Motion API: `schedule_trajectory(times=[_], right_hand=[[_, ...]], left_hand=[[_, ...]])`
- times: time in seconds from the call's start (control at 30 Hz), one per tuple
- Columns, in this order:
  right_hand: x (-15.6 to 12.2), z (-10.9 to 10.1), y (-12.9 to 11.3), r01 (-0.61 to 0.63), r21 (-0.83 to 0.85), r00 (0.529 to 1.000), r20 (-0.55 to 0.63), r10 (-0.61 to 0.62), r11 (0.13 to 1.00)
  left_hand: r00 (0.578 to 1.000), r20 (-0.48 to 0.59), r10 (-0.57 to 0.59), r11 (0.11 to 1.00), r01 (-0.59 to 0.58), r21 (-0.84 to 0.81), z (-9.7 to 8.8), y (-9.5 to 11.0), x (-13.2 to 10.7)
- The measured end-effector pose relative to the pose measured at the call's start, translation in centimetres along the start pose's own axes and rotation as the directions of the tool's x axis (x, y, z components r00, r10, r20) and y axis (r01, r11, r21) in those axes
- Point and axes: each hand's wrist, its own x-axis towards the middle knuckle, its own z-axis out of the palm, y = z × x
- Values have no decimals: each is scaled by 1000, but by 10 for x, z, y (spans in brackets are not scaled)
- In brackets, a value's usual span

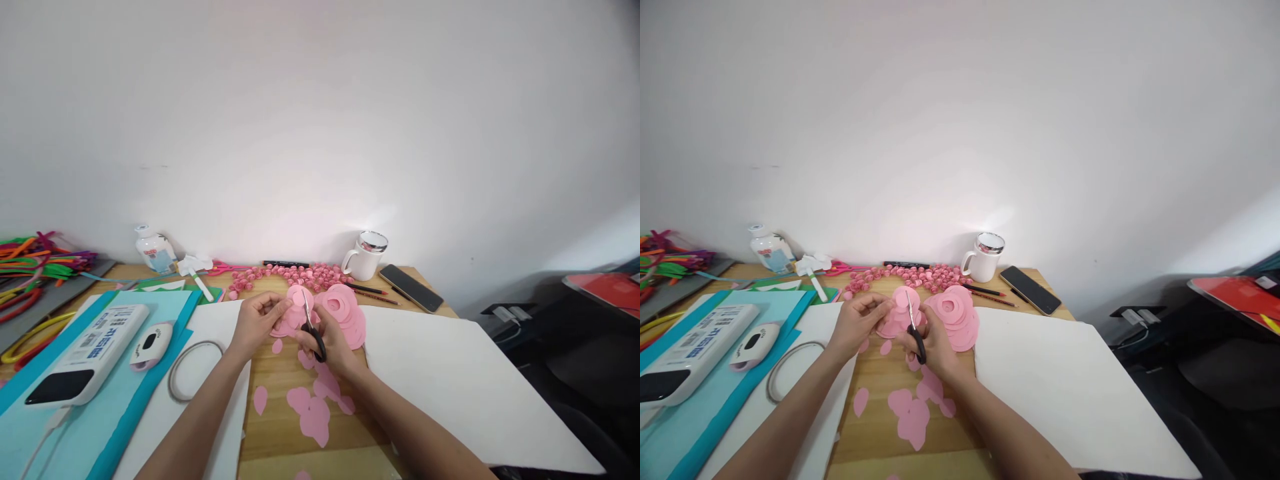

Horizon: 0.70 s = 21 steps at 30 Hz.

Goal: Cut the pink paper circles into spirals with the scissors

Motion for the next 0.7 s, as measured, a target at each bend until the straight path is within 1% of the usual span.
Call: schedule_trajectory(times=[0.07,0.13,0.2,0.27,0.3,0.33,0.37,0.4,0.47,0.57,0.63,0.7], right_hand=[[2,-2,-1,8,6,998,-58,-8,1000],[4,-5,-4,45,-5,989,-142,-45,999],[7,-10,-11,105,-51,959,-260,-115,993],[9,-16,-20,163,-82,911,-371,-182,983],[10,-20,-24,192,-79,888,-410,-207,978],[11,-23,-29,210,-65,874,-435,-217,976],[11,-26,-33,214,-48,869,-447,-213,976],[10,-29,-37,204,-31,872,-448,-196,978],[7,-35,-43,137,1,898,-423,-124,991],[-4,-43,-49,-14,83,934,-355,42,996],[-15,-49,-52,-147,115,952,-253,172,982],[-26,-58,-57,-269,81,953,-118,278,960]], left_hand=[[999,-41,-5,1000,5,-1,-2,-5,3],[996,-84,-25,999,28,33,-5,-12,5],[995,-102,-21,986,37,162,-7,-21,8],[997,-80,10,928,21,371,-10,-30,9],[999,-38,34,884,-12,467,-10,-33,10],[1000,15,26,837,-30,547,-11,-36,10],[998,57,15,789,-47,613,-11,-38,10],[995,99,1,746,-66,663,-11,-39,9],[988,152,-23,688,-94,720,-10,-41,8],[982,189,-30,660,-123,741,-10,-43,8],[978,207,-27,652,-140,745,-10,-45,8],[975,221,-23,645,-155,748,-10,-47,8]])
